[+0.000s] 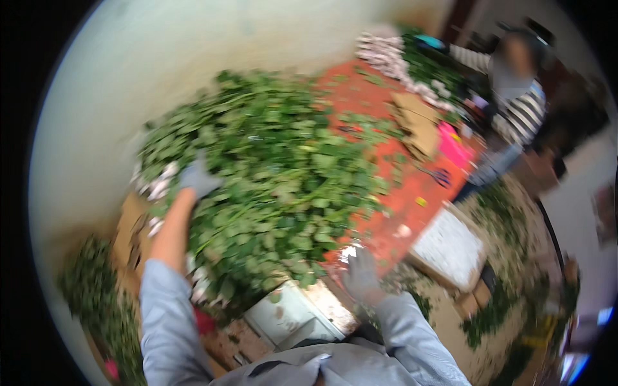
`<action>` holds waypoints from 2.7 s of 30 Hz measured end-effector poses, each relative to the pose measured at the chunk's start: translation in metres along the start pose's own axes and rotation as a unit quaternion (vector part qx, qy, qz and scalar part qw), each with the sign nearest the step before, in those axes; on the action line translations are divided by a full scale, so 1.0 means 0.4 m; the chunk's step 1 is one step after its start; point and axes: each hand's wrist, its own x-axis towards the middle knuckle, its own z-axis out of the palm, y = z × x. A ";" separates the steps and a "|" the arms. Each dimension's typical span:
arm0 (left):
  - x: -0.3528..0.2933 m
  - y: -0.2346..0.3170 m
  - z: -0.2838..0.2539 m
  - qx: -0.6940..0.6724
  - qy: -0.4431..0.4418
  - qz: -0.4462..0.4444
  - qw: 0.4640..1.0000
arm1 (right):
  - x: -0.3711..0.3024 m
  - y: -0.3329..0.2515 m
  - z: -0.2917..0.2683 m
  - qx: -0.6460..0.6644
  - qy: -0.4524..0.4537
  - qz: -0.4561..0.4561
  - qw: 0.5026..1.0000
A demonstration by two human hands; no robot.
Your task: The person assembles small cardboard boxes, places white flowers with green leaves into them, and closes the boxes. They also handle a tray of pink roses and arrange greenery on the table. The workspace is cluttered with leaves and packaging materials.
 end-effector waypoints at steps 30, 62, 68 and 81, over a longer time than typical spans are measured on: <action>0.217 -0.160 -0.146 0.070 0.112 0.016 0.991 | 0.004 0.003 0.021 -0.052 0.048 -0.063 0.996; -0.156 0.002 -0.115 0.067 -0.058 0.153 0.984 | -0.003 0.016 0.022 -0.031 0.054 -0.035 0.997; -0.219 -0.001 0.057 0.105 -0.052 0.106 0.987 | -0.005 0.005 0.012 -0.042 0.056 -0.031 0.997; -0.187 -0.175 -0.068 -0.006 0.103 0.000 0.995 | -0.012 0.008 0.017 -0.027 0.070 -0.034 0.997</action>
